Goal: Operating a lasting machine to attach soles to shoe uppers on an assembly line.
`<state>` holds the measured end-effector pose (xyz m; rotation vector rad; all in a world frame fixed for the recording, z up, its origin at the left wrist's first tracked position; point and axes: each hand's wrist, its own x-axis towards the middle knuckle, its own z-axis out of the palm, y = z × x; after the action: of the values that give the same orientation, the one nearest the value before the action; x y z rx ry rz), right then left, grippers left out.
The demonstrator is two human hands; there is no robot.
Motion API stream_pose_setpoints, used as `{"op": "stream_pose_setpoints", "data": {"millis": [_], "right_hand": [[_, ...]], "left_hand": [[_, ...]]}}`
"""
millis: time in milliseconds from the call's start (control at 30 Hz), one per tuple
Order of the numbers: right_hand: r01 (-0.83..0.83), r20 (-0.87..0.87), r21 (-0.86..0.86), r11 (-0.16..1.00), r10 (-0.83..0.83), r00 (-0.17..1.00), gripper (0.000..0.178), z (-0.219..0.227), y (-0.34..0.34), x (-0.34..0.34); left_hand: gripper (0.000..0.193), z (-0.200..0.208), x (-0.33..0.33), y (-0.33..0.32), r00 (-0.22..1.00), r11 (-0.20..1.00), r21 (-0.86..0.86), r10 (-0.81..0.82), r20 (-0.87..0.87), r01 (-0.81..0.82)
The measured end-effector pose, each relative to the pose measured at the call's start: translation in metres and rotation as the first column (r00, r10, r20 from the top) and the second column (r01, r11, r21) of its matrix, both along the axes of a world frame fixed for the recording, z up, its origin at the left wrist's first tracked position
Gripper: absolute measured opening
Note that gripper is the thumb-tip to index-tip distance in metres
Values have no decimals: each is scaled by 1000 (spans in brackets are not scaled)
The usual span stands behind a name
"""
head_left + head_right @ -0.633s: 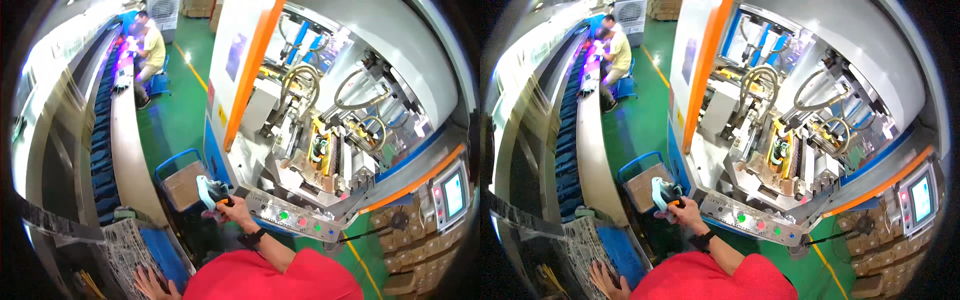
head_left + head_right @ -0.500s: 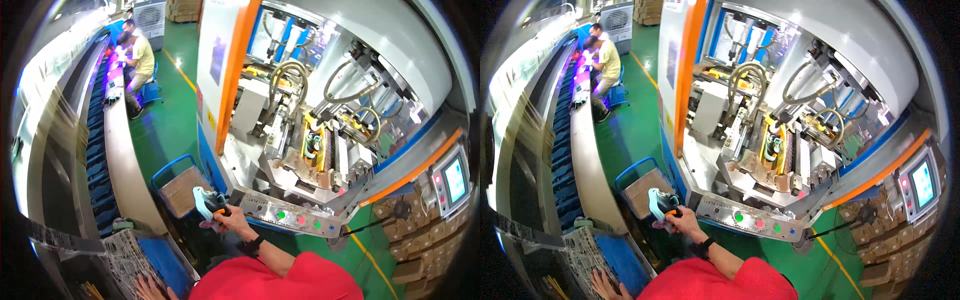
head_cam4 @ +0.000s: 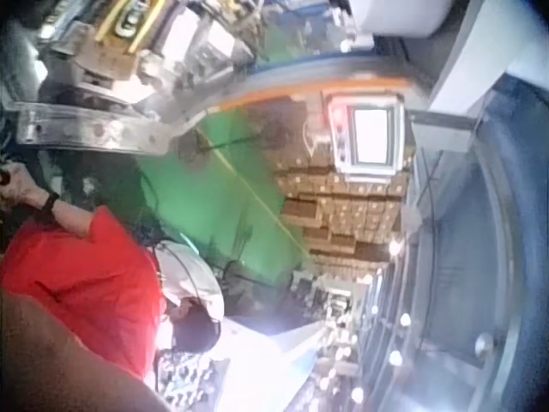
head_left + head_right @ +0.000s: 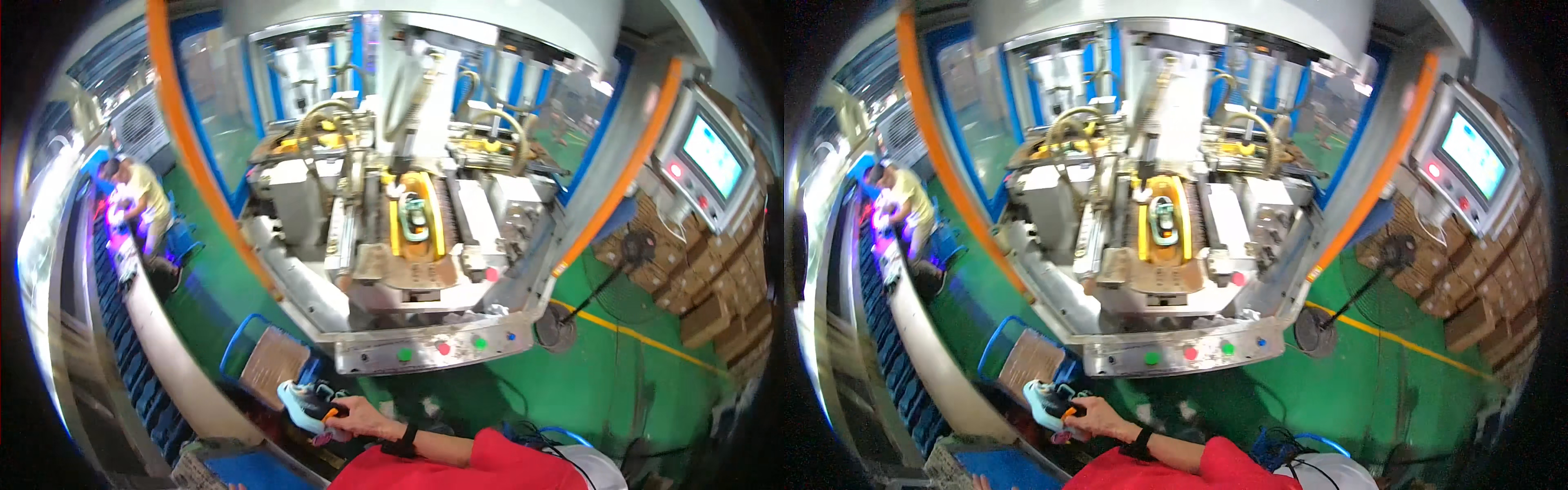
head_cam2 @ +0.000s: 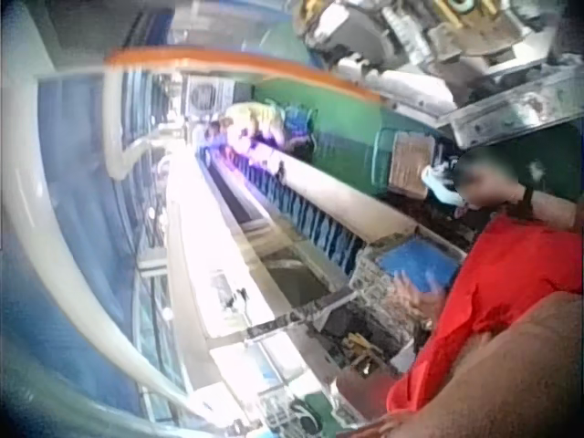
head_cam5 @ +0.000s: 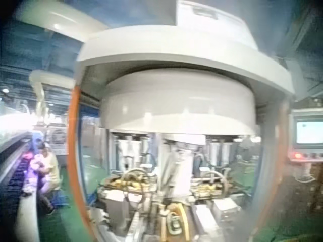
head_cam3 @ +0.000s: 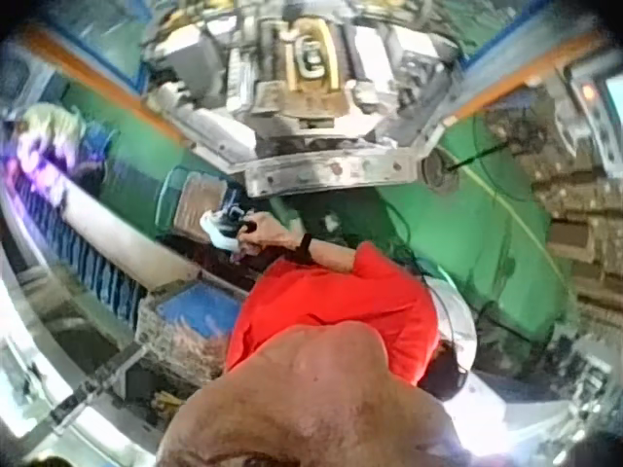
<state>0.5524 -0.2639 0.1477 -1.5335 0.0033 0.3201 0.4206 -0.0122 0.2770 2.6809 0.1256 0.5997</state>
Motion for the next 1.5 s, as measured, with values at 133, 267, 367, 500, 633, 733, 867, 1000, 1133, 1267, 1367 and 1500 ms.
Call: {"op": "stream_pose_setpoints", "data": {"millis": [133,267,367,500,633,733,867,1000,1133,1267,1367,1500], "right_hand": [[-27,93,-37,999,30,995,31,56,-64,-50],[67,209,-76,995,-50,977,30,62,-149,-112],[240,251,-70,968,-216,944,31,62,-217,-161],[551,276,-195,812,-493,825,34,37,-282,-215],[779,418,-195,596,-668,616,30,49,-343,-257],[780,-60,-50,624,-781,621,26,69,-382,-283],[874,-167,-89,478,-872,459,30,50,-417,-302],[946,-198,-130,297,-943,269,25,34,-453,-324],[991,-244,-110,70,-969,42,23,20,-478,-358],[987,-318,-107,-124,-936,-152,22,9,-514,-395],[960,-359,-78,-268,-891,-277,22,-10,-546,-418],[954,-262,-121,-274,-918,-297,21,-34,-602,-459]], "left_hand": [[62,-13,27,-83,950,746,-617,-313,8,251],[54,8,40,-182,834,398,-913,-533,-145,95],[61,-8,42,-255,607,307,-926,-786,-118,218],[65,-38,23,-339,413,263,-956,-891,-188,131],[76,-32,1,-417,144,254,-965,-960,-242,72],[72,-11,-3,-470,-84,343,-935,-933,-350,89],[62,-7,7,-529,-334,479,-859,-792,-511,181],[59,-32,23,-599,-474,381,-884,-746,-467,270],[52,-38,10,-673,-650,189,-906,-642,-407,380],[49,-24,-27,-761,-869,-120,-939,-432,-243,323],[48,-4,-79,-830,-921,-245,-915,-308,-239,320],[49,2,-158,-900,-980,-368,-915,-166,-113,167]]}}
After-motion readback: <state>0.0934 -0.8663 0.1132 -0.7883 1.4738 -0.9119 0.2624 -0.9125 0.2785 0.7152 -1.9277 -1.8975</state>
